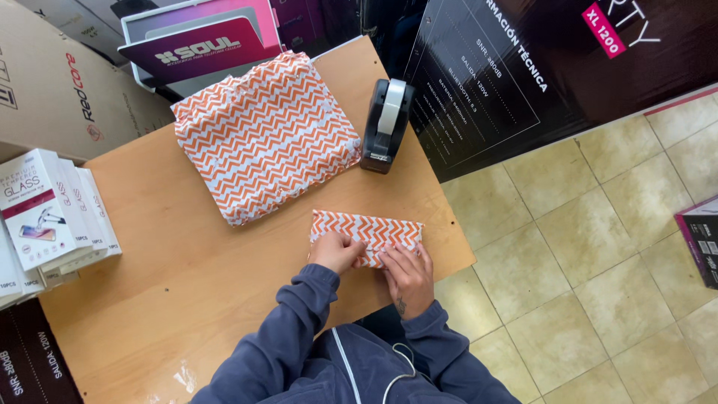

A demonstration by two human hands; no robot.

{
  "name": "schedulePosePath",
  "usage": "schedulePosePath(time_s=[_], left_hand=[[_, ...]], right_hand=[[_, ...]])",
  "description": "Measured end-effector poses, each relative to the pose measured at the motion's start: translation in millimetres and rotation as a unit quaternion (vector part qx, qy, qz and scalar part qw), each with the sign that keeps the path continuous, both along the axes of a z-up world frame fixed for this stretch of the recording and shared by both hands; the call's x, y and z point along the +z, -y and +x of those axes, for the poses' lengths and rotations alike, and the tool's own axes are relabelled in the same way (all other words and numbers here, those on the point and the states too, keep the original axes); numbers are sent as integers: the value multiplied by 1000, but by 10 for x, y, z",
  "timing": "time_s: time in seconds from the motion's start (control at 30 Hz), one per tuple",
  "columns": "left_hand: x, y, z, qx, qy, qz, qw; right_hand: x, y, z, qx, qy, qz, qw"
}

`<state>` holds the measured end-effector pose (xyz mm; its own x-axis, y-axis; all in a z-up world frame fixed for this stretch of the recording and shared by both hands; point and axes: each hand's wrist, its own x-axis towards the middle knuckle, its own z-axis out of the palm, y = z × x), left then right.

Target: The person wraps a small box in patterned paper by folding the edges and securing them with tape from a dispenser, then moves the finished item to a pile of other wrapped items on another box.

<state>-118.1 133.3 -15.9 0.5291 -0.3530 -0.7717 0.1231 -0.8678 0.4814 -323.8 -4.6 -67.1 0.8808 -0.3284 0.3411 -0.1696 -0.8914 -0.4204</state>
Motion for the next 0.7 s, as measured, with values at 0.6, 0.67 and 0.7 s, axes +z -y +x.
schedulePosePath(time_s=[0.6,0.67,0.7], left_hand=[[626,14,298,-148,72,119,979],[488,-15,333,-127,40,95,987],[406,-35,350,-138,33,90,986]], right_hand=[[28,-200,88,3,-128,-50,991],[-3,-246,102,6,-145,-65,987],[-8,-250,109,9,-148,-72,986]])
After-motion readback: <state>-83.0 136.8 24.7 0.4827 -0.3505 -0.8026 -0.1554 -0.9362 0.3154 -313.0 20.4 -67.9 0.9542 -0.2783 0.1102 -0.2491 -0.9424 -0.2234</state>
